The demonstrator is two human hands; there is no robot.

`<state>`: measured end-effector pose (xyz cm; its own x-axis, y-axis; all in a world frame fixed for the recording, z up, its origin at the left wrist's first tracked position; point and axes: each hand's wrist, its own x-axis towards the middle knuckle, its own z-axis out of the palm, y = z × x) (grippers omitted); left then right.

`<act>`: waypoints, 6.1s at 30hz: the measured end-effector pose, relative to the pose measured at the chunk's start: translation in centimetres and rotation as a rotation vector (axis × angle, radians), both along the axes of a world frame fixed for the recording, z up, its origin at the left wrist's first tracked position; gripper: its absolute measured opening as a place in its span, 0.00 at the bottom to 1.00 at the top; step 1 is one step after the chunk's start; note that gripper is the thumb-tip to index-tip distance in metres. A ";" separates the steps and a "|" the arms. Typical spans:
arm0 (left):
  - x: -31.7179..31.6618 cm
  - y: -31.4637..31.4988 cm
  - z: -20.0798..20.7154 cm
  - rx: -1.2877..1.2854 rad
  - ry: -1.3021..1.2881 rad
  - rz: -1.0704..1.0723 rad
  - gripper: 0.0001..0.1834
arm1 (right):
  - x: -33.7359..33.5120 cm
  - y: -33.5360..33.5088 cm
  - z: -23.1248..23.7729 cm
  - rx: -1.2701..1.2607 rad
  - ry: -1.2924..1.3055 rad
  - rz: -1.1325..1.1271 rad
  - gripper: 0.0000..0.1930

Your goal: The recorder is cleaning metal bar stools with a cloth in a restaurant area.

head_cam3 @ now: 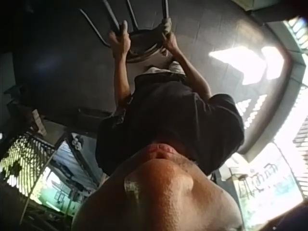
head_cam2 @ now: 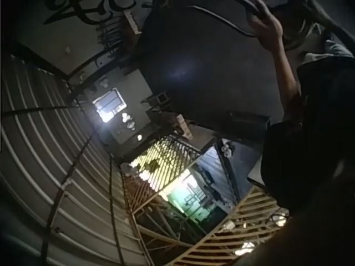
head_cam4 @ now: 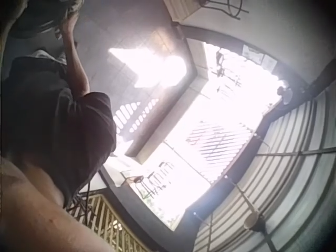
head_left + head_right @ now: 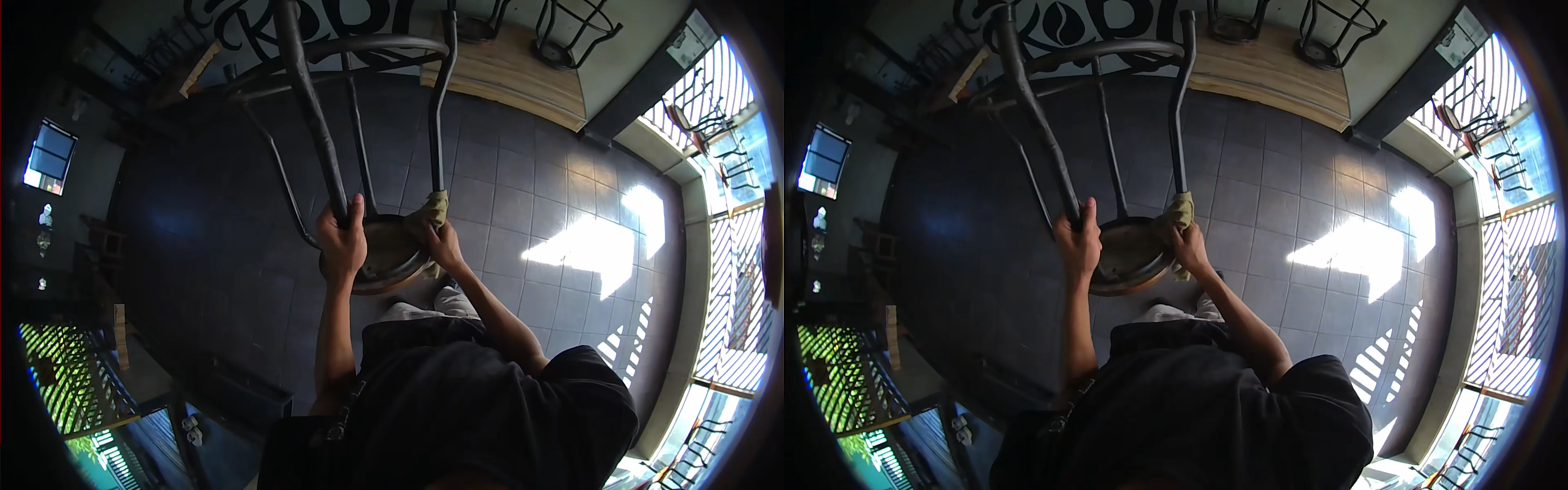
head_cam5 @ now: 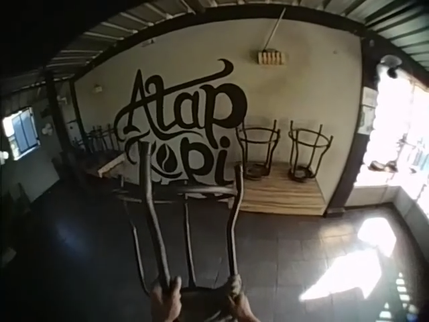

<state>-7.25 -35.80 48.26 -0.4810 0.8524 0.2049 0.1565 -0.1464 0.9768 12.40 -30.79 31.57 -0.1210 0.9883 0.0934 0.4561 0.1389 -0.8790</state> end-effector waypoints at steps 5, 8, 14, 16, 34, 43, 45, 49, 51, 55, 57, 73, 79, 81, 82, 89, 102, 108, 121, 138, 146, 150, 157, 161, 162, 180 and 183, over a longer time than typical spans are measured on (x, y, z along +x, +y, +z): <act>1.3 0.9 0.3 0.007 0.129 0.018 0.20 | -1.6 5.7 1.6 0.072 0.298 -0.122 0.14; 2.2 0.8 1.1 0.021 0.067 0.026 0.21 | -2.0 12.9 9.2 0.174 0.389 0.081 0.14; 4.0 1.9 1.5 0.094 0.019 0.026 0.19 | -1.1 20.3 23.4 0.275 0.743 0.042 0.14; 5.0 2.3 1.4 0.108 0.007 0.024 0.19 | 0.3 20.0 21.9 0.367 0.707 0.036 0.14; 9.1 6.2 0.6 -0.109 -0.057 -0.166 0.18 | 9.4 20.7 16.2 0.165 0.718 0.050 0.31; 5.8 9.0 -0.7 -0.060 -0.130 -0.252 0.18 | 8.4 30.0 22.0 0.558 0.677 -0.039 0.19; 6.4 8.9 -0.9 -0.041 -0.116 -0.232 0.16 | 9.3 29.3 21.4 0.491 0.698 -0.012 0.16; 5.6 8.7 0.8 0.015 0.083 -0.258 0.12 | 9.6 27.6 18.5 0.401 1.008 0.067 0.19; 5.6 8.7 0.4 0.036 0.099 -0.264 0.11 | 9.7 26.3 13.2 0.536 0.553 -0.350 0.20; 5.0 9.4 -0.6 0.011 0.071 -0.276 0.12 | 5.8 18.7 7.6 0.228 0.627 -0.226 0.20; 4.1 10.0 -0.5 0.020 0.076 -0.272 0.12 | 3.6 15.7 6.6 0.254 0.646 -0.257 0.21; -1.9 17.4 -0.9 -0.020 0.120 -0.268 0.15 | 0.1 26.9 13.1 0.333 0.513 -0.296 0.18; -1.3 19.6 0.3 0.054 0.140 -0.243 0.15 | -1.7 15.6 4.3 0.145 0.221 -0.275 0.19; -1.2 19.6 0.6 0.037 0.120 -0.275 0.15 | -2.3 15.1 3.2 0.017 0.190 -0.273 0.16; -1.2 19.6 0.7 0.038 0.126 -0.281 0.15 | -2.2 15.7 2.6 0.018 0.197 -0.279 0.16; -1.9 18.9 -0.7 0.021 0.154 -0.262 0.15 | -0.6 29.8 11.9 0.259 0.361 -0.313 0.15; -1.1 18.5 0.0 0.000 0.160 -0.371 0.15 | 3.9 33.1 12.5 0.665 0.361 -0.713 0.19; -0.5 18.5 1.6 -0.005 0.221 -0.390 0.15 | 9.0 33.6 18.0 0.752 0.581 -0.777 0.18; 0.2 17.5 -0.1 -0.016 0.167 -0.401 0.14 | 13.1 34.4 20.4 0.084 0.572 -0.393 0.22; 3.3 11.4 0.7 -0.044 0.393 -0.190 0.14 | 9.0 29.3 10.5 0.394 0.340 -0.359 0.15; 3.8 8.9 -1.7 -0.088 0.321 -0.121 0.15 | 11.3 27.7 12.1 0.550 0.706 -0.686 0.18; 5.5 8.2 -1.8 -0.046 0.274 -0.153 0.16 | 12.2 24.3 13.8 0.591 0.881 -0.613 0.14; 7.3 8.1 -1.6 -0.043 0.200 -0.252 0.17 | 16.6 22.4 15.8 0.594 0.778 -0.471 0.19; 8.5 8.4 -1.3 -0.035 0.226 -0.276 0.16 | 19.1 23.1 15.2 0.420 0.576 -0.369 0.13; 8.6 8.3 -1.0 -0.052 0.234 -0.275 0.15 | 20.1 23.7 14.9 0.303 0.408 -0.404 0.13; 5.6 8.6 -1.5 -0.065 0.185 -0.254 0.17 | 15.5 26.1 12.9 0.573 0.701 -0.512 0.16; 4.5 8.1 -2.1 -0.109 0.158 -0.185 0.17 | 13.8 25.9 14.6 0.597 0.595 -0.367 0.14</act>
<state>-2.72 -27.73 46.11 -0.2843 0.9441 0.1672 0.2884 -0.0821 0.9540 26.24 -4.85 46.21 0.4222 0.7228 0.5471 0.0570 0.5811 -0.8118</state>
